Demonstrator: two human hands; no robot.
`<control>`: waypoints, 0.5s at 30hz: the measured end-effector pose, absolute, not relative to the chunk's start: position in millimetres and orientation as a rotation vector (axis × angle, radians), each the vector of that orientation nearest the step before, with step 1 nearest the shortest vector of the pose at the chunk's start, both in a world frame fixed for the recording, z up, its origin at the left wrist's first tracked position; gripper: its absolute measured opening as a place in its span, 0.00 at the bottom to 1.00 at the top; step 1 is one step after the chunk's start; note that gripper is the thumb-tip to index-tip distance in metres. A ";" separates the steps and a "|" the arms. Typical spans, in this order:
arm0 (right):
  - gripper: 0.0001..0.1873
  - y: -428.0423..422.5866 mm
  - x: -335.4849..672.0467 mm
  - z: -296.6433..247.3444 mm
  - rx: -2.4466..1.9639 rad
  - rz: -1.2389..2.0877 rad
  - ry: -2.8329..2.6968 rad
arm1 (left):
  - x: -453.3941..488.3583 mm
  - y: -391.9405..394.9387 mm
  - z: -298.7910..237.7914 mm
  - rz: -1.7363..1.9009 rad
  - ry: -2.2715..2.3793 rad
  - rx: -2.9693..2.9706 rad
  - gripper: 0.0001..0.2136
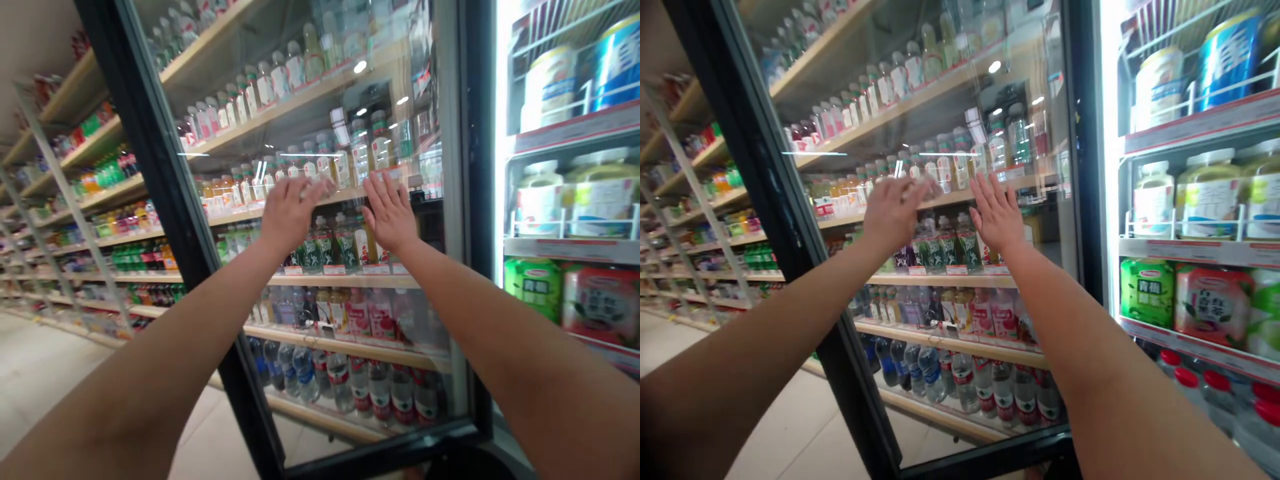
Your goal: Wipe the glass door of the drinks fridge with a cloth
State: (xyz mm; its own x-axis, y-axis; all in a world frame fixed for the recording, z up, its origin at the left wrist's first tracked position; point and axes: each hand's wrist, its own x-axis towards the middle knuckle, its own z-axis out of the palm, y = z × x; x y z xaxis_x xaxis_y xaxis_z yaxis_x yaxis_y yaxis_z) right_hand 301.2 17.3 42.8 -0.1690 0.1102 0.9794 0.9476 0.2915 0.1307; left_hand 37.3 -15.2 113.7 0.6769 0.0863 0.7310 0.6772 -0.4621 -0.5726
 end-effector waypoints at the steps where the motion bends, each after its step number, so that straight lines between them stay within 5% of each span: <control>1: 0.33 17.4 301.2 42.9 -1.007 -1.029 -1.541 | 32.9 -17.4 99.8 -0.661 -0.506 -2.038 0.21; 5: 0.33 17.8 300.8 43.1 -1.006 -1.027 -1.536 | 18.7 -20.1 93.0 -0.450 -0.363 -2.148 0.17; 12: 0.33 16.9 300.1 42.8 -1.014 -1.036 -1.531 | 78.5 -3.4 175.0 -1.183 -0.867 -1.686 0.24; 15: 0.33 18.2 301.1 42.8 -1.019 -1.040 -1.533 | 112.4 -6.7 158.8 -0.894 -0.652 -1.857 0.24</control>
State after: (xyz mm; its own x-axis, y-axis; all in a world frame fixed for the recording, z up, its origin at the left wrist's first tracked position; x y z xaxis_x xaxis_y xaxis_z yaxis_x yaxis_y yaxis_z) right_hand 301.1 18.2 42.8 -0.1646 0.1088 0.9803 0.9512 0.2804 0.1286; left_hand 112.4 -6.7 158.8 0.5919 0.0603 0.8038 0.7470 -0.4155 -0.5189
